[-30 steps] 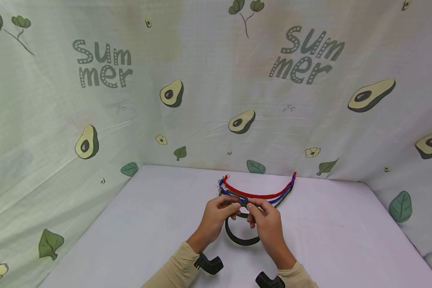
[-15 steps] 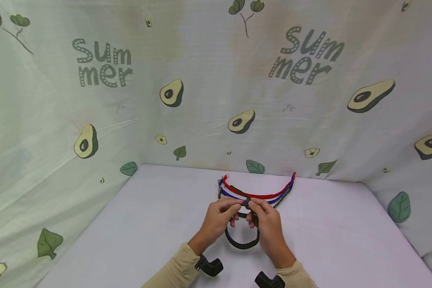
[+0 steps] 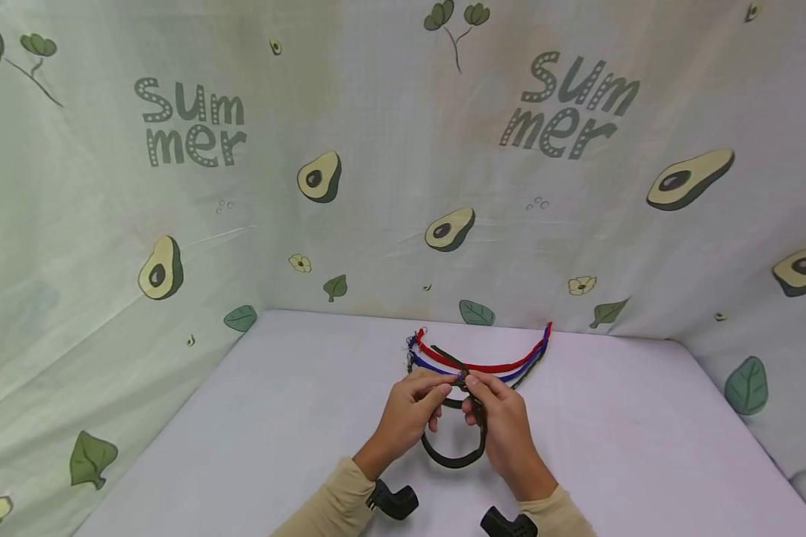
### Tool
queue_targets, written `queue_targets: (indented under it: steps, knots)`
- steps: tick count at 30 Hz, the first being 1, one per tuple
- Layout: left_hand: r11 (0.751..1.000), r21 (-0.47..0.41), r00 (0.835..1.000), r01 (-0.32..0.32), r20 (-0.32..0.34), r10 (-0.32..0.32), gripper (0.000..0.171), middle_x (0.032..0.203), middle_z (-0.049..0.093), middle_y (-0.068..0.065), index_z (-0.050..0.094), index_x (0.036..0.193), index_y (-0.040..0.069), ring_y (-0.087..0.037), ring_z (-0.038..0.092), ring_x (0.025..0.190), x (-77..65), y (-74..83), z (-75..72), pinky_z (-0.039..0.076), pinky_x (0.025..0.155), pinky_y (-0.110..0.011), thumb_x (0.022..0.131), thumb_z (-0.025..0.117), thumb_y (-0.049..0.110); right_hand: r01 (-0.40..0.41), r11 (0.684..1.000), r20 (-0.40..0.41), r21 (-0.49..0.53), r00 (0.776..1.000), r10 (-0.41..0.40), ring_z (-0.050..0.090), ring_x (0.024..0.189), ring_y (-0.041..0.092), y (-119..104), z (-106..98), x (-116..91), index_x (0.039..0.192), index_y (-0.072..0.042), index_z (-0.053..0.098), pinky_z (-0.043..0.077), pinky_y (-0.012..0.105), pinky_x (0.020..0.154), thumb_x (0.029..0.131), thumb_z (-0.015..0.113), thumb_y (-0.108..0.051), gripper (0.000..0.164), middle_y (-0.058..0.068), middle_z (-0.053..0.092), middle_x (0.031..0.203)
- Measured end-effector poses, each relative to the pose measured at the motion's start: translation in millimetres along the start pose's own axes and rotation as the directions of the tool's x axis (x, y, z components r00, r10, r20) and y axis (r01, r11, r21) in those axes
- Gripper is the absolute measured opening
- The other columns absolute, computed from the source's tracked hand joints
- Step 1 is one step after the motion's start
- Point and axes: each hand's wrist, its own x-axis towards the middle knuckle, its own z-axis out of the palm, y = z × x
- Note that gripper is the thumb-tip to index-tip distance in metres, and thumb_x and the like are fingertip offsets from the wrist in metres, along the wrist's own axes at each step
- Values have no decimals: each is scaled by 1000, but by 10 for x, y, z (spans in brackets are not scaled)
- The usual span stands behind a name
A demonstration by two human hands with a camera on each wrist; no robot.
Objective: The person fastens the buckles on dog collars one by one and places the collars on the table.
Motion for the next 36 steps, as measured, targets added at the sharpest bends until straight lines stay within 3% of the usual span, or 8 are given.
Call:
queue_targets:
  steps: [6,14,21,28,36]
  knots:
    - [999,28,1000,-18,15,18,25,93,57,1,76,119,19,-6,54,53,24,3,-13,53,45,-30,99,66,29,12,1000,7,14,1000,-12,53,69,17,3,-22,13,118,-4,64,48,27,63,100,64,-27,29,7,58,80]
    - [999,39,1000,-25,6,25,23,97,58,1,76,118,19,-7,55,59,27,37,5,53,44,-30,98,67,27,37,999,37,20,999,-38,55,73,16,-14,-43,20,124,0,61,50,27,67,100,65,-27,37,7,59,80]
    - [999,40,1000,-10,8,9,24,95,57,1,76,119,21,-7,57,59,24,50,5,54,45,-30,99,66,27,93,995,59,21,994,-95,56,71,15,-12,-65,35,116,-8,70,50,27,65,98,67,-26,26,5,60,78]
    - [999,51,1000,-5,9,5,23,95,57,1,75,119,22,-15,60,58,16,47,-1,53,44,-30,100,64,26,166,985,103,-48,982,-161,58,71,14,-9,-90,47,126,2,64,53,26,65,98,67,-23,38,5,63,86]
    - [997,66,1000,-28,8,28,22,95,56,1,75,119,21,-30,62,58,24,65,-22,52,43,-30,101,63,26,308,948,174,-76,941,-292,59,67,13,-12,-95,39,131,12,57,54,25,60,98,66,-12,41,8,64,92]
